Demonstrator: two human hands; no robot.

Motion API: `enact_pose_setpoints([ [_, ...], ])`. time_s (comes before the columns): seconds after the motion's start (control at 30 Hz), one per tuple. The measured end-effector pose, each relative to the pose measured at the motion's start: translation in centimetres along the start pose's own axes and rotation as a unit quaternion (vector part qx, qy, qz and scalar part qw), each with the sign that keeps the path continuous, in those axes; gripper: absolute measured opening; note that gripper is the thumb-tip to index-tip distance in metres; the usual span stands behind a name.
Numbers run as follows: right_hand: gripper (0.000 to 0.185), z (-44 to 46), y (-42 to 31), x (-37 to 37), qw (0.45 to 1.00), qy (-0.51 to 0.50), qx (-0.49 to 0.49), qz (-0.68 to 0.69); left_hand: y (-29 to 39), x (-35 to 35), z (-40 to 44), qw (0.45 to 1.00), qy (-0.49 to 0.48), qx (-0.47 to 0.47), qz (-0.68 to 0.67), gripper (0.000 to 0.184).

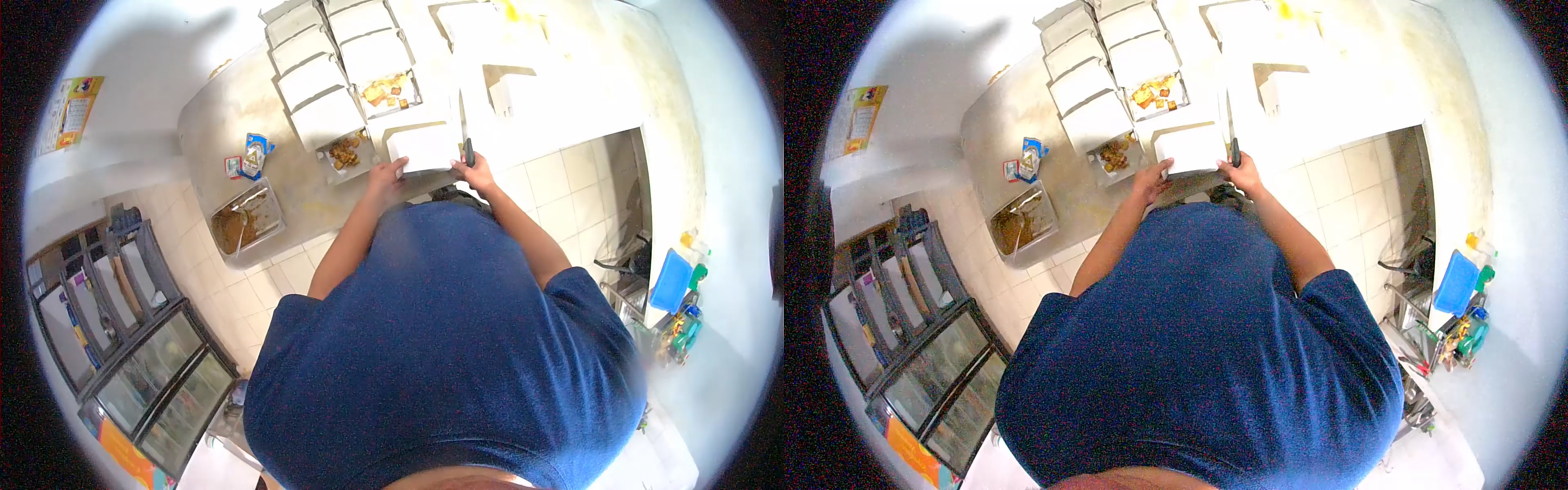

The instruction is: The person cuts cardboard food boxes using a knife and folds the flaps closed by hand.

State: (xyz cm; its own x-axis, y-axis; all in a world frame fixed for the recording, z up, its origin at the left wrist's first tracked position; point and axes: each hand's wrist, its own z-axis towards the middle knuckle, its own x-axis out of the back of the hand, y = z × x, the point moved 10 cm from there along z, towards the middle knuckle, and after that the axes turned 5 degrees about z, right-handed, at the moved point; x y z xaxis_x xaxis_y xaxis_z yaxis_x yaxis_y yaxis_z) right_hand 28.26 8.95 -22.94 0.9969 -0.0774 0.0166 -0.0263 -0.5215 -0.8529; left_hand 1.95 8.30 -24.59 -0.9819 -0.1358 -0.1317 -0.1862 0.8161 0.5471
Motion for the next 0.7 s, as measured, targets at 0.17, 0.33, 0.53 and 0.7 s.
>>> enact_pose_setpoints([
  [0.17,0.03,0.8,0.9,0.0,0.997,-0.02,0.003,-0.081,-1.0,0.3,1.5,1.0,-0.005,0.0,-0.022,0.044],
  [0.33,0.03,1.2,1.9,0.2,0.999,-0.008,-0.005,-0.039,-2.0,0.8,2.3,1.0,-0.006,-0.015,0.003,0.048],
  [0.53,0.03,1.8,2.4,0.7,0.987,0.02,0.039,-0.155,-0.7,1.2,0.4,0.987,0.072,-0.069,0.126,0.051],
  [0.7,0.035,0.2,-1.6,0.5,0.961,0.038,0.085,-0.26,0.5,0.7,-0.1,0.962,0.086,-0.097,0.238,0.051],
])
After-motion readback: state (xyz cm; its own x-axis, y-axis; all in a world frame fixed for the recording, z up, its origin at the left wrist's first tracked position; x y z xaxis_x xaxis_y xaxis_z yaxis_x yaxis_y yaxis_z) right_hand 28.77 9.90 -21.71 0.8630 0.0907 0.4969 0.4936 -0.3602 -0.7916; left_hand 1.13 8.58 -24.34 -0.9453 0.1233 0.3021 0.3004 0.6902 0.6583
